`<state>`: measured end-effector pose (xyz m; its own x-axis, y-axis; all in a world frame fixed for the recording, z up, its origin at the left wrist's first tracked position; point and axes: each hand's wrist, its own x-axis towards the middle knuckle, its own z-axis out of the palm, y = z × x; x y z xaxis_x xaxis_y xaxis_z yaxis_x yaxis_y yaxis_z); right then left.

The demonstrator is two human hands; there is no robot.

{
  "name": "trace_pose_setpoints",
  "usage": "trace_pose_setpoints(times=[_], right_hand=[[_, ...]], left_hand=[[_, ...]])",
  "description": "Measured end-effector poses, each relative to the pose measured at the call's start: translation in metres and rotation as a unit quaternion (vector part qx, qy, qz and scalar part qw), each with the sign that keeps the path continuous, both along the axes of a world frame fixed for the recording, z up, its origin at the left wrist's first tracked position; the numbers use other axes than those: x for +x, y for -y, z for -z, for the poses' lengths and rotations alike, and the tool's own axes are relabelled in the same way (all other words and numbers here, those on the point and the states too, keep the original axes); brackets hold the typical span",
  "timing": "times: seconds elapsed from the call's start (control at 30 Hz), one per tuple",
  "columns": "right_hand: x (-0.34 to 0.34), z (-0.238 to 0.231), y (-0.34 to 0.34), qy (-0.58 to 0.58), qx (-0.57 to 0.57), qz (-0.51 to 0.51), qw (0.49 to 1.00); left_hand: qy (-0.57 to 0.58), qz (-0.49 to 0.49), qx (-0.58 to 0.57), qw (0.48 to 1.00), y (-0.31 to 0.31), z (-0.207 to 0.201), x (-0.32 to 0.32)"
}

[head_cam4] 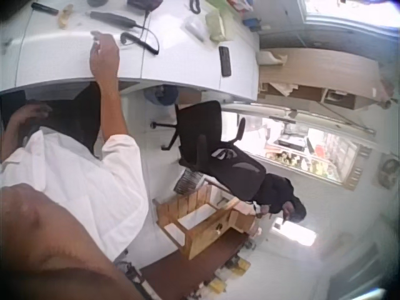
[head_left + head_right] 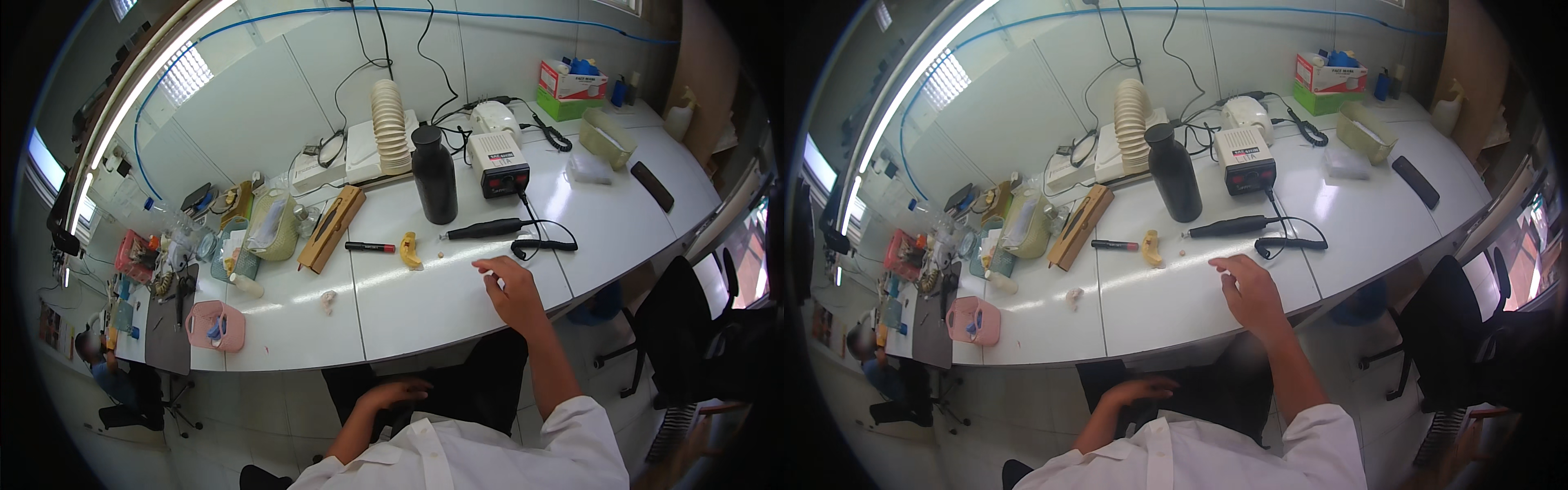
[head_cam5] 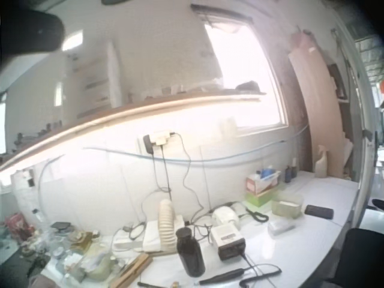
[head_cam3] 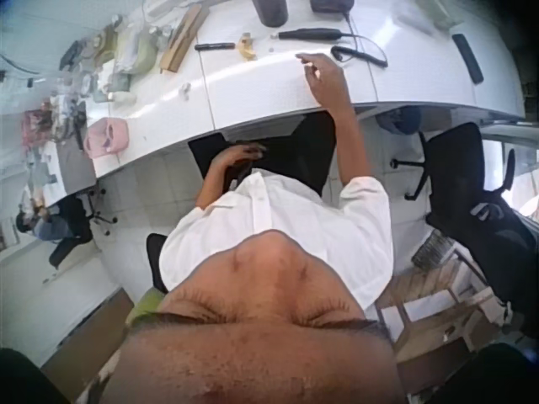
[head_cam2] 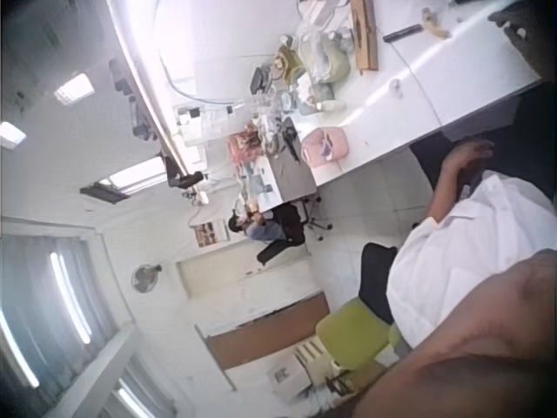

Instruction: The person uses a rotary tool to grind a small white component and then inserts it into a yellow dental mold. They manipulate the mold to fit the piece and continue grinding the component with the rotary tool.

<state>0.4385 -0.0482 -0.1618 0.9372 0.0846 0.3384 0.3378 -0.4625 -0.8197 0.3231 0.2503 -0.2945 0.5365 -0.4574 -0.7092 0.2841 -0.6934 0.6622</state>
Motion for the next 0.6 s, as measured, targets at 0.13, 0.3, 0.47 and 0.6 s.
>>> trace_pose_setpoints(times=[0.13, 0.3, 0.47, 0.6], right_hand=[[0.033, 0.009, -0.016, 0.067, -0.147, 0.057, 0.985], [0.066, -0.002, -0.017, 0.171, -0.261, 0.054, 0.949], [0.038, -0.004, -0.019, 0.077, -0.163, 0.038, 0.983], [-0.055, 0.022, -0.012, 0.065, 0.045, 0.016, 0.997]], left_hand=[[0.101, 0.036, -0.183, 0.977, -0.007, -0.067, -0.010], [0.242, 0.060, -0.283, 0.926, -0.020, -0.149, 0.013], [0.315, -0.158, -0.252, 0.901, -0.018, -0.170, 0.065], [0.307, -0.161, -0.508, 0.789, -0.079, -0.115, 0.028]])
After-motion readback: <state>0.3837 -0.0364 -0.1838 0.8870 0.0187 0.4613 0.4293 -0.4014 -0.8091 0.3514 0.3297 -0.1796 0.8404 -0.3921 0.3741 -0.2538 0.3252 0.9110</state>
